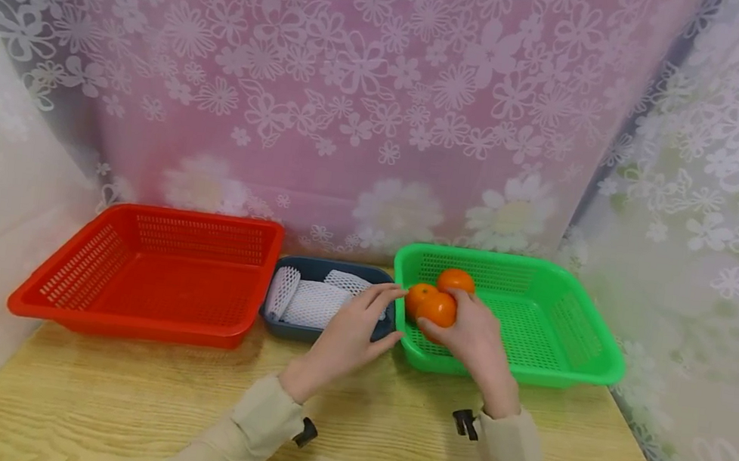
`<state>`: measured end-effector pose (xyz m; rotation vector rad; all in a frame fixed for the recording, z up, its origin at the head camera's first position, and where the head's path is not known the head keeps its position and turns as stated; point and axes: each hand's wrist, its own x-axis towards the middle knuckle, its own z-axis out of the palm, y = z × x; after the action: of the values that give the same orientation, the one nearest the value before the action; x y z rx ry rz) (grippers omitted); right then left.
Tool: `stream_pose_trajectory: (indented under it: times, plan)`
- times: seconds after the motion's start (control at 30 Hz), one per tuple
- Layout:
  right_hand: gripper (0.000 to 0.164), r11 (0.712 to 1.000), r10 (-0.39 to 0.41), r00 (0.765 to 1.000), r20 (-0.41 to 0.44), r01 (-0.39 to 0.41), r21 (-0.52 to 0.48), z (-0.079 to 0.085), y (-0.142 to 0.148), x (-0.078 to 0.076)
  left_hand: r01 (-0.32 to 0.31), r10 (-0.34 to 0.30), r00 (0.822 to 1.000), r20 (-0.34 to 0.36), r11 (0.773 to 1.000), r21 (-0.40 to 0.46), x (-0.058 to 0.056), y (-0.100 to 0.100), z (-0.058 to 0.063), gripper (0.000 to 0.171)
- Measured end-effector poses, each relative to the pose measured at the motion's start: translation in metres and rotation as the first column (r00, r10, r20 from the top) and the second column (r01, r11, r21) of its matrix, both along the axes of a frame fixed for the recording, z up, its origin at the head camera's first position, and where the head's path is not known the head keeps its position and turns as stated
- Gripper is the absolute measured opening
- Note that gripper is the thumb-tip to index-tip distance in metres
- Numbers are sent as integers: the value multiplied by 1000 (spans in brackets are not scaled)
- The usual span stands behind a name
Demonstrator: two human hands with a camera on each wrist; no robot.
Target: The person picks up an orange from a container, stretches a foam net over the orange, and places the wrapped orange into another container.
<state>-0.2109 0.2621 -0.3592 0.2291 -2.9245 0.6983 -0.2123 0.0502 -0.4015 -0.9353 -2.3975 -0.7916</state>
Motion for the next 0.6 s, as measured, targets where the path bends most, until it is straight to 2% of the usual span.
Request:
stream_pose_trajectory:
  times: [0.17,0.23,0.33,0.43,0.5,0.6]
  plan:
    - [65,998,31,994,-102,-36,-44,6,-17,15,37,-37,999,-8,999,13,0,14,-2,86]
    - [64,998,35,991,-130,-42,-52,7,-25,20,43,-42,999,-10,999,31,0,17,-4,90]
    - [65,997,19,987,-162,-30,-67,8,-34,25,45,-45,999,2,996,77,1,18,-5,91]
    - [66,996,14,982,-187,-31,-84,6,-39,27,47,-53,998,44,989,138,0,15,-4,87]
    - [65,992,38,978,-204,-61,-111,5,-40,28,46,-61,995,79,983,178,1,10,-2,85]
    - [64,971,111,967,-230,-155,-184,2,-40,28,45,-76,988,131,973,228,1,-2,2,82]
